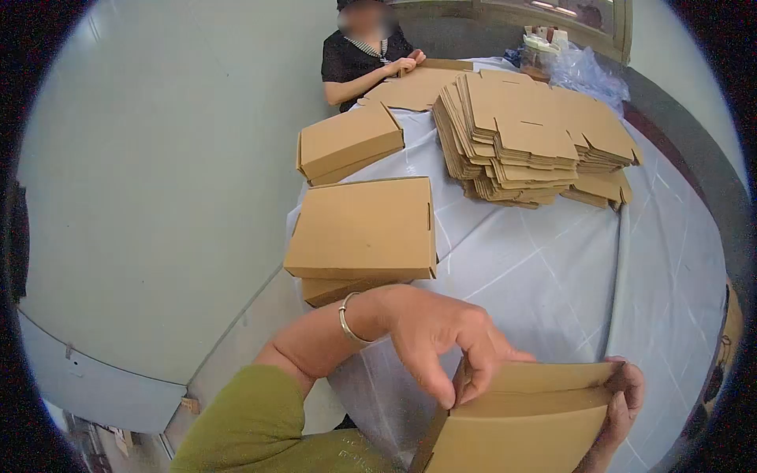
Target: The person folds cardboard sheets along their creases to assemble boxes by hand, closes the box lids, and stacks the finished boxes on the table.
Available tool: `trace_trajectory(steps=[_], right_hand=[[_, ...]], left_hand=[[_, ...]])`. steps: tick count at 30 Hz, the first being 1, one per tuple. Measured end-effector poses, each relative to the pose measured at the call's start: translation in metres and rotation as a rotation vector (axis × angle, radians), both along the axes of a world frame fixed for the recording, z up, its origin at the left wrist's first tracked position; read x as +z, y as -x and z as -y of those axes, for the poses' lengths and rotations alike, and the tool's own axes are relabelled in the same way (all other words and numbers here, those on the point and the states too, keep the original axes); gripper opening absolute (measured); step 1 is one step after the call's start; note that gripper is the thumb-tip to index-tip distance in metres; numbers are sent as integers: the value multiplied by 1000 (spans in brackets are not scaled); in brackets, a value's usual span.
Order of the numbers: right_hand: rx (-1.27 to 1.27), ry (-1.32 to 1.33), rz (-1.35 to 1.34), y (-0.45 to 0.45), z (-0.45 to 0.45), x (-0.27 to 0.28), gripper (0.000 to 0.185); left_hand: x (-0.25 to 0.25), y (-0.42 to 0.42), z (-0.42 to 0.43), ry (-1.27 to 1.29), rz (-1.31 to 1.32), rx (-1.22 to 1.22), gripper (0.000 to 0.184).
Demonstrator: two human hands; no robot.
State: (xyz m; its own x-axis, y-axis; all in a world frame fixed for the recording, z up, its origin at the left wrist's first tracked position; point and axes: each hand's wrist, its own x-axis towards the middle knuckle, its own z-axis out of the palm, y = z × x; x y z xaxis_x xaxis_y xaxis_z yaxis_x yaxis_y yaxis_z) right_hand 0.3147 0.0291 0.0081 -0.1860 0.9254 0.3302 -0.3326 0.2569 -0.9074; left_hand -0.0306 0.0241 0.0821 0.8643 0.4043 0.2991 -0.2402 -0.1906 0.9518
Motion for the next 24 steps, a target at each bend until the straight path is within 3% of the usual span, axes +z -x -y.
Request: trace_trajectory(steps=[9, 13, 15, 16, 20, 24], right_hand=[[-66, 100, -94, -17, -9, -10, 46], [-16, 108, -147, -13, -11, -11, 47], [30, 99, -132, -15, -12, -12, 48], [-66, 118, -78, -17, -11, -14, 49], [-11, 141, -97, -18, -5, -13, 50], [-75, 114, -71, 4, 0, 11, 47]], left_hand=[[8, 3, -1, -30, -20, 143, 10], [2, 6, -7, 20, -63, 90, 11], [4, 7, -5, 200, -94, 57, 12], [5, 7, -4, 211, -77, 28, 12], [5, 7, -6, 66, -69, 105, 12], [3, 6, -3, 158, 5, 83, 11]])
